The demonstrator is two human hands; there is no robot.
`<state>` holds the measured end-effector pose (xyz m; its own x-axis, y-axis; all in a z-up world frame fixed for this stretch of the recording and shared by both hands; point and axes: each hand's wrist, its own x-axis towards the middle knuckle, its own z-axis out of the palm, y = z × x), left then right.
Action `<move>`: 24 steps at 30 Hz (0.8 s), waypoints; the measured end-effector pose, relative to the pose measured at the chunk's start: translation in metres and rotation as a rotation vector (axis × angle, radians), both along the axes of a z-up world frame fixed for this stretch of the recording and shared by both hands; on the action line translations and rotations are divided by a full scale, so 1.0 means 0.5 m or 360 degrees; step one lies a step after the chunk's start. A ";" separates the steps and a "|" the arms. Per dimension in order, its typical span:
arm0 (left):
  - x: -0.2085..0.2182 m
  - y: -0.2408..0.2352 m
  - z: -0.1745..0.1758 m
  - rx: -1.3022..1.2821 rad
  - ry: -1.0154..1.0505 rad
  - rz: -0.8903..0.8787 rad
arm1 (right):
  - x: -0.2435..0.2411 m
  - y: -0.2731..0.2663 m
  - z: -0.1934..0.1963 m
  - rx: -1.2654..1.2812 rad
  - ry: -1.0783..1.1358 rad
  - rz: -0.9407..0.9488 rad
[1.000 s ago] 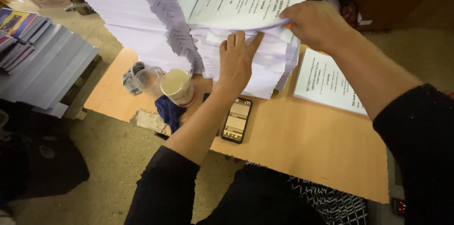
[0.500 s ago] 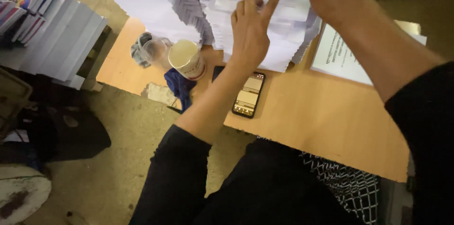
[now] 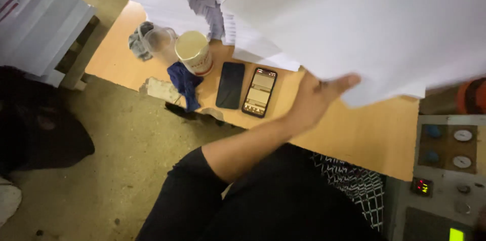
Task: Stacking and aligning printed paper documents on a workbench
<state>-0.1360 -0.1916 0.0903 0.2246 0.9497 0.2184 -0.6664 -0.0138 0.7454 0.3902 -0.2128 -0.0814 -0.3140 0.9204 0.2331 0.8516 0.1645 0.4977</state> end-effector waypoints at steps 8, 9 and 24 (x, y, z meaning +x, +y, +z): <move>-0.112 -0.162 -0.233 -0.0409 0.1219 -0.0139 | -0.601 -0.354 0.075 -0.0558 0.1343 -0.0939; -0.132 -0.171 -0.306 -0.0355 0.1689 -0.0169 | -0.690 -0.404 0.113 -0.0703 0.2647 -0.1464; -0.087 -0.263 -0.251 0.0788 0.2392 -0.0308 | -0.713 -0.365 0.115 -0.0303 0.2650 -0.0994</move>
